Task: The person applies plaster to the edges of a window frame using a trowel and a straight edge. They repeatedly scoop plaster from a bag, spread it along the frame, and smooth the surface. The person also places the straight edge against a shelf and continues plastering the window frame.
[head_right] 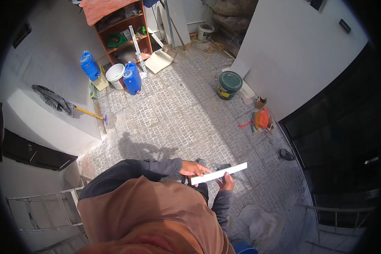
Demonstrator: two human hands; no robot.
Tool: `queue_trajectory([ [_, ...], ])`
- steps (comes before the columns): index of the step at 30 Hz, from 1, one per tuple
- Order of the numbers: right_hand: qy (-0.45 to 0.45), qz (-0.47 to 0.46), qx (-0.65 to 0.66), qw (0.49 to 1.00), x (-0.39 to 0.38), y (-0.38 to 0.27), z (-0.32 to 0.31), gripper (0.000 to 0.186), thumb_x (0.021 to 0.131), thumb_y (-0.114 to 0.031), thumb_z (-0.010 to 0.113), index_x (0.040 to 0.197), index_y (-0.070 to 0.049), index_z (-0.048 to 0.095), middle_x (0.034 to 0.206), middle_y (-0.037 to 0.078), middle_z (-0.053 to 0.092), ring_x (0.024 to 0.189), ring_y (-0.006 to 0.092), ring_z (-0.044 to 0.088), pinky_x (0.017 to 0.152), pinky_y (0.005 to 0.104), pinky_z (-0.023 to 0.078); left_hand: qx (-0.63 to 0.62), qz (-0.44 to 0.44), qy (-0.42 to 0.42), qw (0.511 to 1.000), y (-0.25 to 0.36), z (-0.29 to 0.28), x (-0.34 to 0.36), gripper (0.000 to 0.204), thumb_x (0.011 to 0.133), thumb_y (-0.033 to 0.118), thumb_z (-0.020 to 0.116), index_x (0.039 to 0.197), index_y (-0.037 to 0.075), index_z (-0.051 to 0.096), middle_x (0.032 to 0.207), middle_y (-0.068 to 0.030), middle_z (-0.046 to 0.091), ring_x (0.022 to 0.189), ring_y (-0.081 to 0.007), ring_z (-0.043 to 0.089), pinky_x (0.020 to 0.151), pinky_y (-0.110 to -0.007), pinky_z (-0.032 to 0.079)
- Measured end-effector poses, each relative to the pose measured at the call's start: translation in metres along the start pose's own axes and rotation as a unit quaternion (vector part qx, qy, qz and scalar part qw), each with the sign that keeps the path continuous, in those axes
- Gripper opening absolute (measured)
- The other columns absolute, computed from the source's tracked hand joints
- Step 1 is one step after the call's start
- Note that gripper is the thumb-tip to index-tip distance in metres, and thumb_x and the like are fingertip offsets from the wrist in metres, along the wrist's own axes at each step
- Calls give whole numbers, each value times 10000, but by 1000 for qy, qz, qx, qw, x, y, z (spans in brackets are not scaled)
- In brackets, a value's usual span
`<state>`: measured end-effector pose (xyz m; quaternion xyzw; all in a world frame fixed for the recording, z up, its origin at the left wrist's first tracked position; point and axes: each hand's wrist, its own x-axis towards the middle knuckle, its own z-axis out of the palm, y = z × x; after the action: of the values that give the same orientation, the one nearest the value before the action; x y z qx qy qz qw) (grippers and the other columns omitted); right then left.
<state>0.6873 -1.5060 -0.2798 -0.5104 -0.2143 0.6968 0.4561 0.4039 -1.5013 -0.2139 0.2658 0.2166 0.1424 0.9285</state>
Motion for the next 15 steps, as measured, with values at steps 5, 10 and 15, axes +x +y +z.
queue_trajectory([
  [5, -74, 3, -66, 995, 127, -29, 110, 195, 951, -235, 723, 1020, -56, 693, 929, 22, 706, 840, 147, 685, 672, 337, 597, 50, 50, 175, 982, 84, -94, -9, 416, 1030, 310, 629, 1357, 55, 603, 1179, -53, 684, 912, -132, 694, 768, -345, 600],
  [10, -156, -2, -141, 978, 260, -58, 246, 181, 945, -168, 743, 811, -59, 691, 770, 12, 693, 643, 101, 636, 622, 268, 559, 69, 106, 310, 942, 186, -188, -36, 300, 1015, 266, 646, 1186, 25, 699, 947, -31, 729, 731, -121, 684, 638, -306, 576],
  [15, -173, 4, -241, 955, 363, -69, 379, 287, 907, -165, 788, 682, -69, 637, 673, -32, 614, 564, 56, 519, 505, 241, 429, 173, 115, 522, 827, 266, -279, -85, 238, 983, 233, 685, 1022, 7, 748, 813, -58, 723, 633, -120, 662, 555, -292, 536],
])
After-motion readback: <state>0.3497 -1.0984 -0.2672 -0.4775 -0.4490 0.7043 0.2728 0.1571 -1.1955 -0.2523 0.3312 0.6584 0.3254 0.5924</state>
